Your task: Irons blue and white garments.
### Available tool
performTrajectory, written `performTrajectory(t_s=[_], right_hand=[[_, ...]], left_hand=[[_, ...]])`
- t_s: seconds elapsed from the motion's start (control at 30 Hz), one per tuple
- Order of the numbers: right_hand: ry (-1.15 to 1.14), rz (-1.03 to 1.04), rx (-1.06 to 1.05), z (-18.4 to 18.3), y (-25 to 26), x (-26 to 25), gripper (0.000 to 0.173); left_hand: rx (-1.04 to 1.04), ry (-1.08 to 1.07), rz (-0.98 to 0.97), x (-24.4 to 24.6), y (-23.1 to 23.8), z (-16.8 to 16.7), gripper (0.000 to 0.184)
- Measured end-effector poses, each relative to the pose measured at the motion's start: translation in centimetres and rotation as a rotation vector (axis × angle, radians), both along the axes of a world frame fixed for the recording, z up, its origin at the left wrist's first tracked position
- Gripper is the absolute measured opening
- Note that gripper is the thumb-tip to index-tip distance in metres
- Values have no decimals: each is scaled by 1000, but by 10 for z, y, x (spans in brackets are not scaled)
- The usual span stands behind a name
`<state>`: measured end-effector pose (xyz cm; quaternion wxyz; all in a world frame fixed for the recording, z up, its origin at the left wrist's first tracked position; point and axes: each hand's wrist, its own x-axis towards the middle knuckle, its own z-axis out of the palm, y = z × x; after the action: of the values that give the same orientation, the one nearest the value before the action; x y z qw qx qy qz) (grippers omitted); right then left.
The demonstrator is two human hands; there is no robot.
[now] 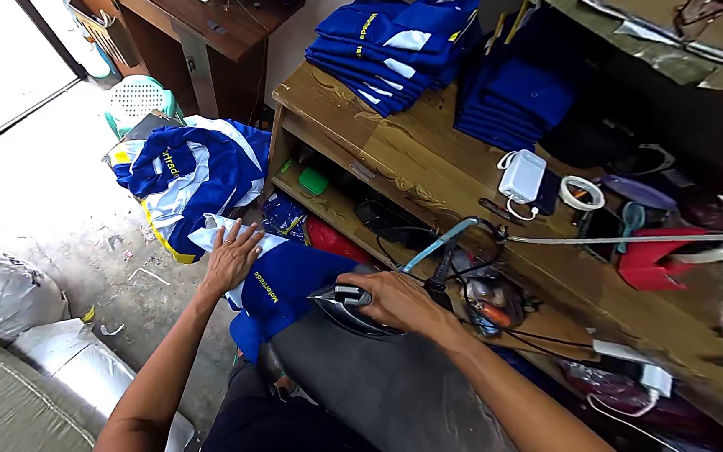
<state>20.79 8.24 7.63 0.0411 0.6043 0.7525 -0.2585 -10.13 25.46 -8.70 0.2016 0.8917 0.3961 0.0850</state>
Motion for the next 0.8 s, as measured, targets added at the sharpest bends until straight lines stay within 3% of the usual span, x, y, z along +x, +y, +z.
performTrajectory(t_s=[0.23, 0.43, 0.63, 0.8], right_hand=[[65, -393, 9, 1, 44, -22, 47], [66, -533, 34, -29, 95, -34, 40], [-10, -339, 97, 2, 65, -39, 42], [-49, -172, -67, 4, 21, -66, 49]], left_hand=[[46, -112, 138, 32, -28, 24, 52], [17, -71, 95, 21, -49, 3, 56], [-36, -99, 72, 18, -42, 4, 56], [-26, -94, 51, 19, -33, 0, 56]])
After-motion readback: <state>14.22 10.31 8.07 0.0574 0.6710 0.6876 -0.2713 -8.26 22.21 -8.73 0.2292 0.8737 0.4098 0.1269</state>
